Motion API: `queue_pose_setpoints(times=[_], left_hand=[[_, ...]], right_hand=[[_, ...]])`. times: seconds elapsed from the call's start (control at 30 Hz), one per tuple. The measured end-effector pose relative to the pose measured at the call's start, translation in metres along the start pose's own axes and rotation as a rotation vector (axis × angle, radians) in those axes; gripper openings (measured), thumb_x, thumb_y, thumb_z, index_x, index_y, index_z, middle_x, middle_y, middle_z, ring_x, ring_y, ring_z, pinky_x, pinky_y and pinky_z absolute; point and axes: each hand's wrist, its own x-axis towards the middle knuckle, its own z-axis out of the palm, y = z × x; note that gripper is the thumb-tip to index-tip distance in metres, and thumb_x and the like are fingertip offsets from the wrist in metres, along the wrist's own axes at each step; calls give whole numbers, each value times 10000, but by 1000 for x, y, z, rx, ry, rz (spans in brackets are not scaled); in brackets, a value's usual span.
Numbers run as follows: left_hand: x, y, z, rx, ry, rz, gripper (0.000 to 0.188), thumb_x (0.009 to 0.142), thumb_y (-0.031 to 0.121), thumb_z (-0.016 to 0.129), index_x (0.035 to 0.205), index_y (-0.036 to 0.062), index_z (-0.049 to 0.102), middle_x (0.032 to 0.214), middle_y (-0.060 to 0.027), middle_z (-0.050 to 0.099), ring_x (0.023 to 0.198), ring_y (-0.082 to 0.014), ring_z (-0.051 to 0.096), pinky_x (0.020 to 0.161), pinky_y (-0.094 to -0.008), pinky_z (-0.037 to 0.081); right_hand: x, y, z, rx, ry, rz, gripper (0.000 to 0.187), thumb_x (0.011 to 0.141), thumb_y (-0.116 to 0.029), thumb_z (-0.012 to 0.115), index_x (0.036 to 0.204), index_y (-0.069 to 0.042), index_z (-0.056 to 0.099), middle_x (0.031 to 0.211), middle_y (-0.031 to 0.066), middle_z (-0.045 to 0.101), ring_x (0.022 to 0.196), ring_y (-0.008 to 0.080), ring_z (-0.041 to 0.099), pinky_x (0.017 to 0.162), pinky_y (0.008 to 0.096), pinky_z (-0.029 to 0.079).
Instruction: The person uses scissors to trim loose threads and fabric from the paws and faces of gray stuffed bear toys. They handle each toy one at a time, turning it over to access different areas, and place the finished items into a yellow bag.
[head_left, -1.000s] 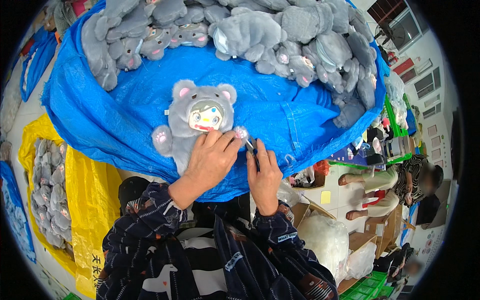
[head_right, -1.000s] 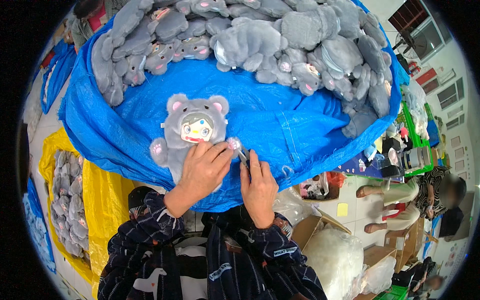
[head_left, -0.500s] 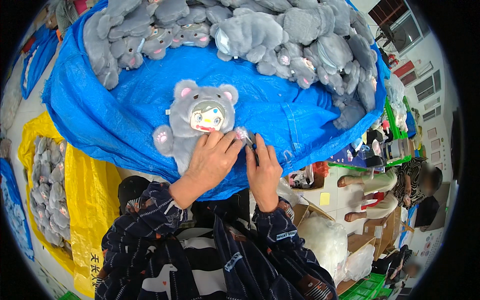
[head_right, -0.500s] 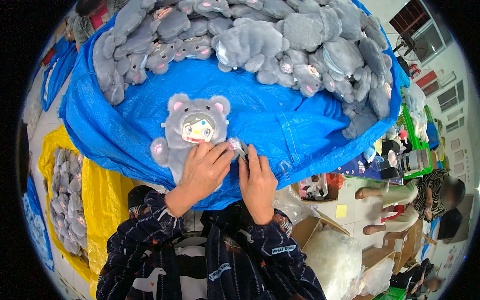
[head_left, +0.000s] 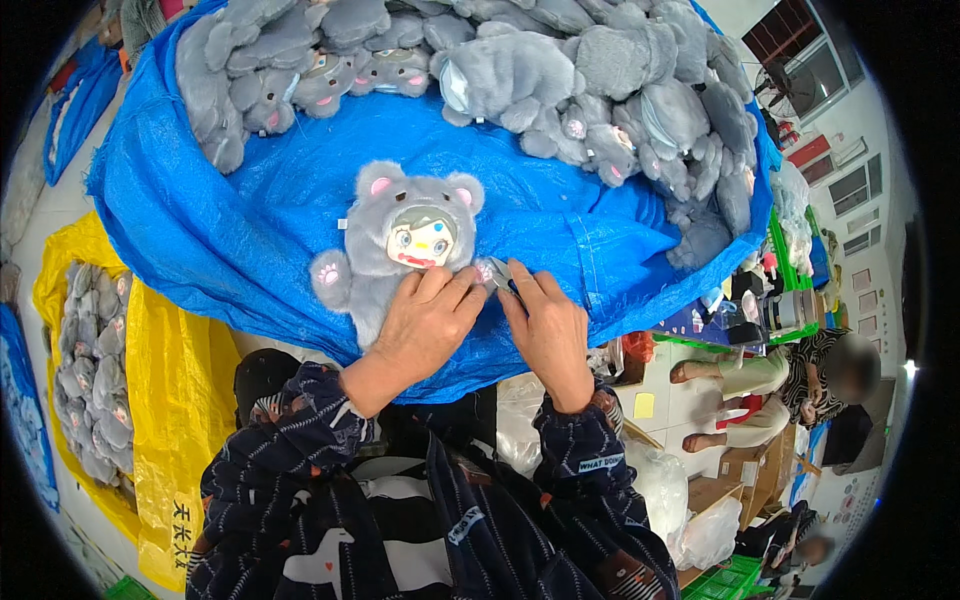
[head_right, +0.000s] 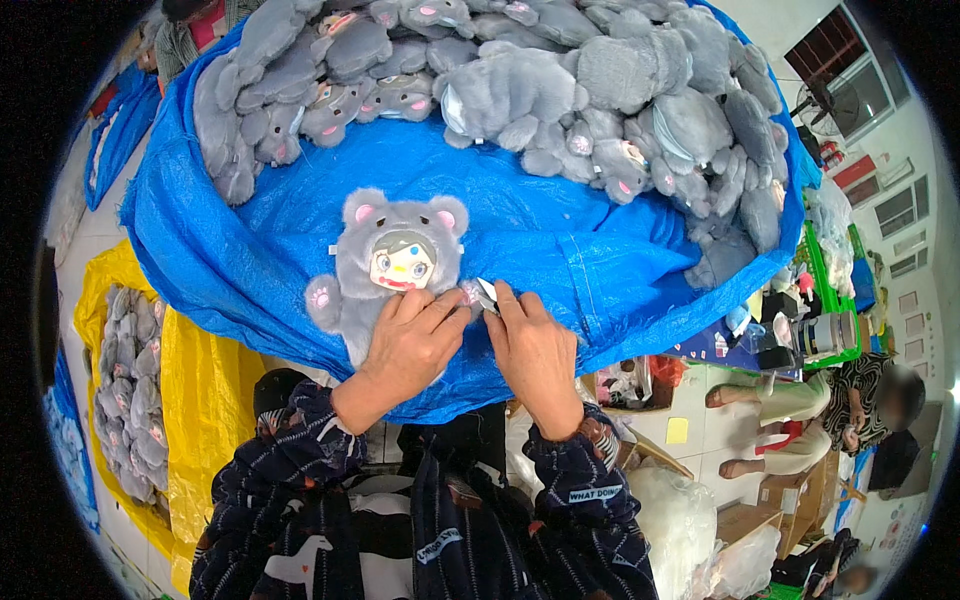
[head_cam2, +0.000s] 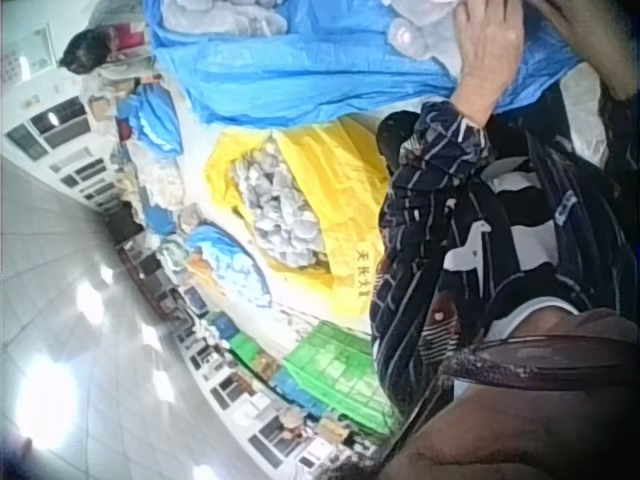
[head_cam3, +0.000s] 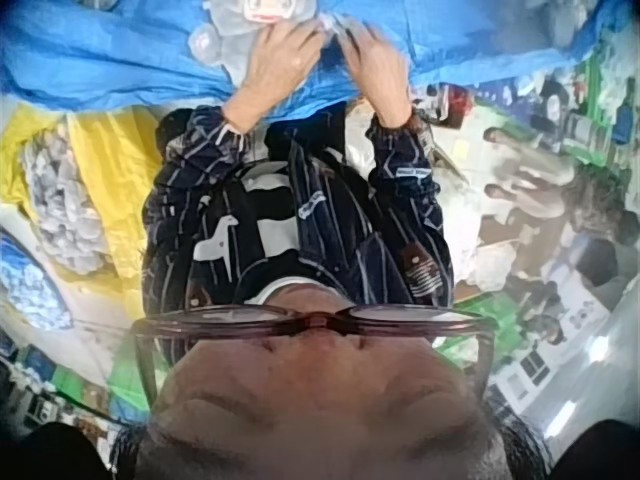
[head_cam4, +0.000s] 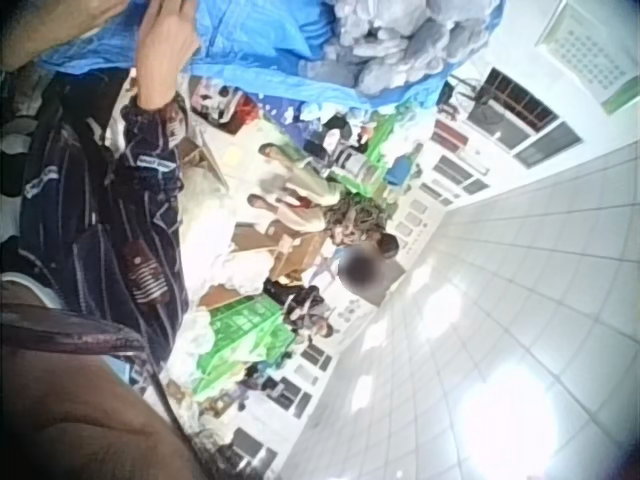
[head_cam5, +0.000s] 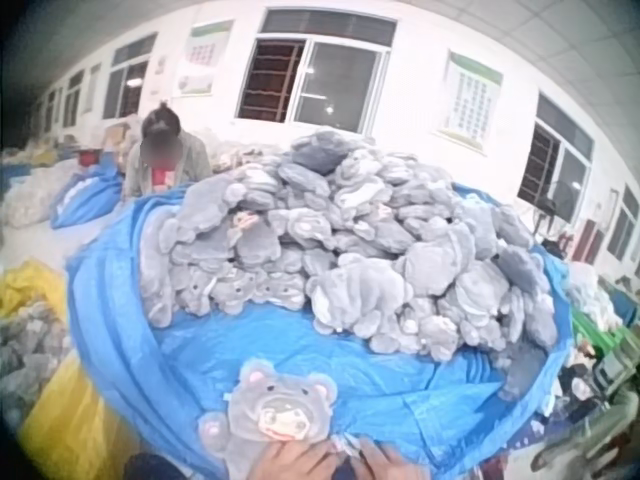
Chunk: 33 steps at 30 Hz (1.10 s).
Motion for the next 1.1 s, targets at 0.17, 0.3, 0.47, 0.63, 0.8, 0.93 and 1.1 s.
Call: queue_pose_setpoints(times=[0.17,0.3,0.47,0.63,0.8,0.93,1.1], left_hand=[[-2,-1,2,-4,17,1,242,734,103,601,962,41,650,1092,-60,618,867,-183,505,729,-312,408],[-4,-2,5,-6,15,3,233,735,105,601,953,37,649,1099,-65,620,867,-185,506,731,-314,409],[-3,-3,5,-15,33,0,222,726,104,608,933,34,646,1105,-70,621,866,-188,509,735,-317,418],[-3,-4,4,-32,50,-9,208,718,95,616,915,37,650,1115,-72,622,854,-187,516,724,-320,434],[-3,-3,5,-72,78,-22,170,717,89,631,875,31,658,1100,-71,634,840,-189,523,718,-323,439],[-3,-4,6,-91,85,-28,149,721,84,639,855,20,660,1091,-73,640,836,-194,528,709,-326,443],[-2,-4,7,-112,80,-39,277,728,81,634,997,12,641,1095,-81,627,837,-202,534,707,-324,452]], right_hand=[[9,6,-7,-18,-83,-65,307,842,-192,629,1119,-60,613,834,138,605,635,330,618,521,403,489],[21,8,-13,-28,-176,-120,308,837,-191,630,1114,-56,613,837,144,612,642,333,620,527,406,493],[17,8,7,43,-9,-97,297,837,-188,640,1099,-49,625,827,139,612,638,334,613,525,404,482],[1,10,27,307,145,53,296,840,-163,662,1098,-21,630,797,127,598,607,273,587,527,358,459],[-6,7,39,550,240,196,301,844,-137,674,1104,9,628,771,108,579,618,169,540,547,301,436],[-8,7,51,655,314,220,304,859,-147,663,1116,8,622,761,105,580,626,168,539,559,301,436],[-7,10,39,563,208,209,305,865,-179,659,1104,7,624,771,135,589,615,213,556,554,328,442]])
